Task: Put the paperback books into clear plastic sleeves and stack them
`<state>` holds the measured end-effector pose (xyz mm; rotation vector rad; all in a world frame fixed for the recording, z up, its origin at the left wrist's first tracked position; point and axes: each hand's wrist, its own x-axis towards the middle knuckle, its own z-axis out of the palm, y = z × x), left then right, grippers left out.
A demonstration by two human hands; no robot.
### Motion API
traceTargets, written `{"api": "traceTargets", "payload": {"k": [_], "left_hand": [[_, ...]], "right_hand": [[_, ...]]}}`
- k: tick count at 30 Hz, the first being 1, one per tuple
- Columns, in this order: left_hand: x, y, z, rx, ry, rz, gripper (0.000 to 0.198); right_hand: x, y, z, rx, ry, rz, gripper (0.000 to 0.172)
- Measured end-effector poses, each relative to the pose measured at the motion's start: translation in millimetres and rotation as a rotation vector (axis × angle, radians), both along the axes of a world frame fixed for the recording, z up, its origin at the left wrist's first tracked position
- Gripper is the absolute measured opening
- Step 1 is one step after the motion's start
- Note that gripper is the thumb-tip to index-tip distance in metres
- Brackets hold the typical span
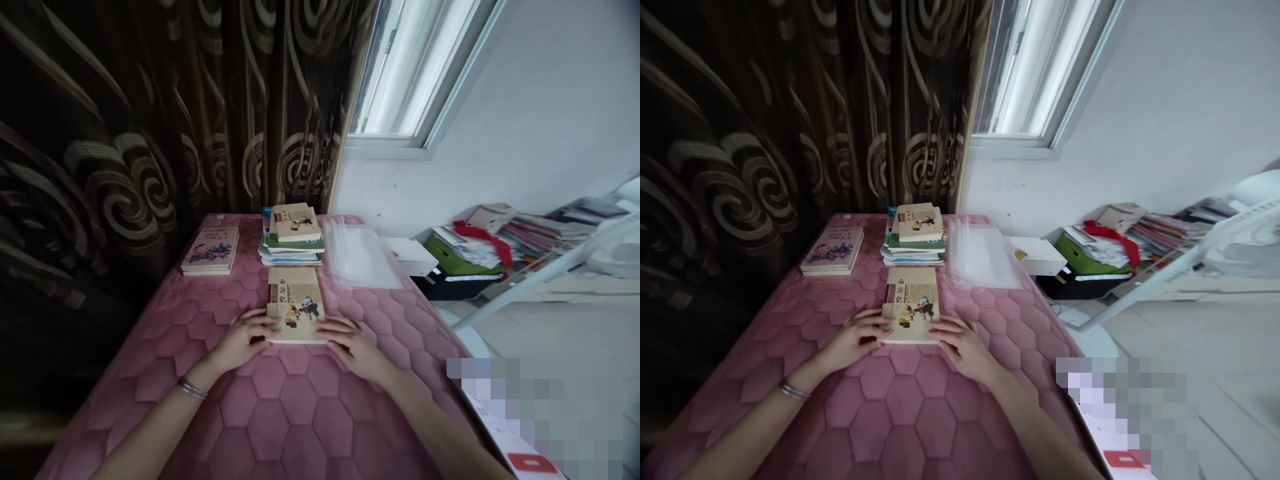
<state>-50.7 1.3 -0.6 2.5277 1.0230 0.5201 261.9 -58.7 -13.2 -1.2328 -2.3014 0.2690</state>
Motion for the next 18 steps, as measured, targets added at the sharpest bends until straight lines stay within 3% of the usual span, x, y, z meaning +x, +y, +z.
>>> {"api": "traceTargets", "payload": {"k": [3, 5, 10, 14, 18], "left_hand": [[8, -11, 7.5, 0.053, 0.051, 0.046, 0.025], [18, -19, 11.4, 0.126, 0.077, 0.059, 0.025], [45, -27, 7.9, 0.334, 0.093, -0.027, 0.032], [53, -23, 1.9, 0.505, 0.155, -0.024, 0.02], [54, -21, 0.7, 0.668, 0.235, -0.051, 0.014]], "right_hand": [[0, 13, 13.3, -0.054, 0.05, 0.015, 0.022], [-3, 31, 22.7, -0.051, 0.044, -0.063, 0.022], [-25, 100, 38.7, -0.073, -0.136, -0.21, 0.034], [-42, 148, 40.6, -0.191, -0.263, -0.285, 0.039], [-50, 174, 36.6, -0.239, -0.303, -0.314, 0.038]]}}
